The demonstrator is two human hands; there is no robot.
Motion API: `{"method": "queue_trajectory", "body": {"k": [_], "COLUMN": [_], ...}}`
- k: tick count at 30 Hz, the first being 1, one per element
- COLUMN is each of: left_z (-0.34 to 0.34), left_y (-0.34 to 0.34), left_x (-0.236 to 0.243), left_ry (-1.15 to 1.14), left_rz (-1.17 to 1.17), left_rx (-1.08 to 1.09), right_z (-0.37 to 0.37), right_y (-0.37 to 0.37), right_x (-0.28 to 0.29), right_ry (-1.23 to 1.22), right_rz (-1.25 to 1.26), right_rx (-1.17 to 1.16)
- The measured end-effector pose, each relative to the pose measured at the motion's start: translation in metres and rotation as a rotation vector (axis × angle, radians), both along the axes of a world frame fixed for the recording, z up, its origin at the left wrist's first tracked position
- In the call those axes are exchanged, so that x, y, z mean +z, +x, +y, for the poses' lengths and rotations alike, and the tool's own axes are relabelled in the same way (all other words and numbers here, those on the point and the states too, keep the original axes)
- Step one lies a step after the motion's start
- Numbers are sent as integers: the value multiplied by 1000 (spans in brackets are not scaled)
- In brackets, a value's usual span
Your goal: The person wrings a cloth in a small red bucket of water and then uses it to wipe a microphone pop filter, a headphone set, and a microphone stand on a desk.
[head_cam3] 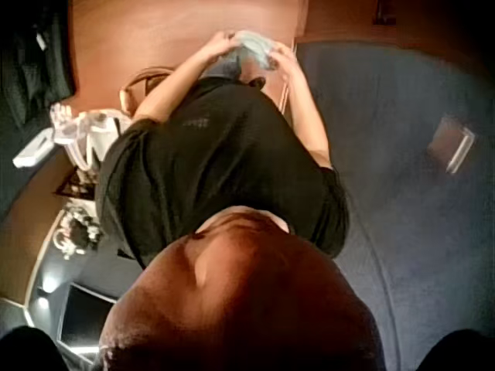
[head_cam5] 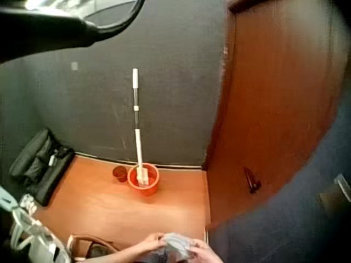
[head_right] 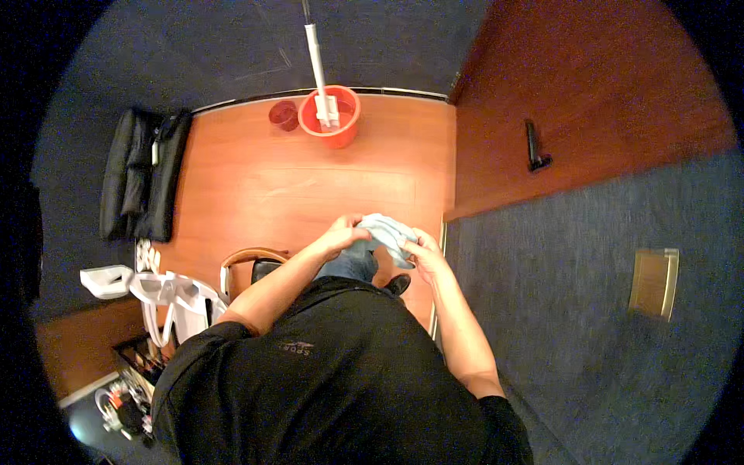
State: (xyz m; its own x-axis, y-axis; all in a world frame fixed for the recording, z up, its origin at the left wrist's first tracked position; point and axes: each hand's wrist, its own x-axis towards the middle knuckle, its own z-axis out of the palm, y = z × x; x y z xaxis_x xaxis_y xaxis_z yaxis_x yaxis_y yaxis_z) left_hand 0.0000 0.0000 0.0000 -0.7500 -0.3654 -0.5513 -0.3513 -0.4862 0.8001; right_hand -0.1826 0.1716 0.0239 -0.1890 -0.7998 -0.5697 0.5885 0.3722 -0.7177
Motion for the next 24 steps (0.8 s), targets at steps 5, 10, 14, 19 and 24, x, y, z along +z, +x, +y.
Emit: {"method": "queue_trajectory", "body": {"k": [5,10,14,19,24], "left_z": [-50,-110,-190,-244,-283], "left_y": [-20,-6,6,45,80], "left_x": [5,-23,-9,10,-18], "left_ry": [-173,-317,-108,-386,-544], "left_rz": [-48,50,141,-160,-273], "left_rx": [148,173,340,399,386], "right_z": [-89,-182,-272,-353,-434], "right_y": [-40,-24,-24,-23,-16], "right_x": [16,10,31,21,-12], "right_ry": [-141,-125,-152,-149,-132], "right_rz": [404,568,412,492,454], "right_rx": [68,-32,64,178,223]}}
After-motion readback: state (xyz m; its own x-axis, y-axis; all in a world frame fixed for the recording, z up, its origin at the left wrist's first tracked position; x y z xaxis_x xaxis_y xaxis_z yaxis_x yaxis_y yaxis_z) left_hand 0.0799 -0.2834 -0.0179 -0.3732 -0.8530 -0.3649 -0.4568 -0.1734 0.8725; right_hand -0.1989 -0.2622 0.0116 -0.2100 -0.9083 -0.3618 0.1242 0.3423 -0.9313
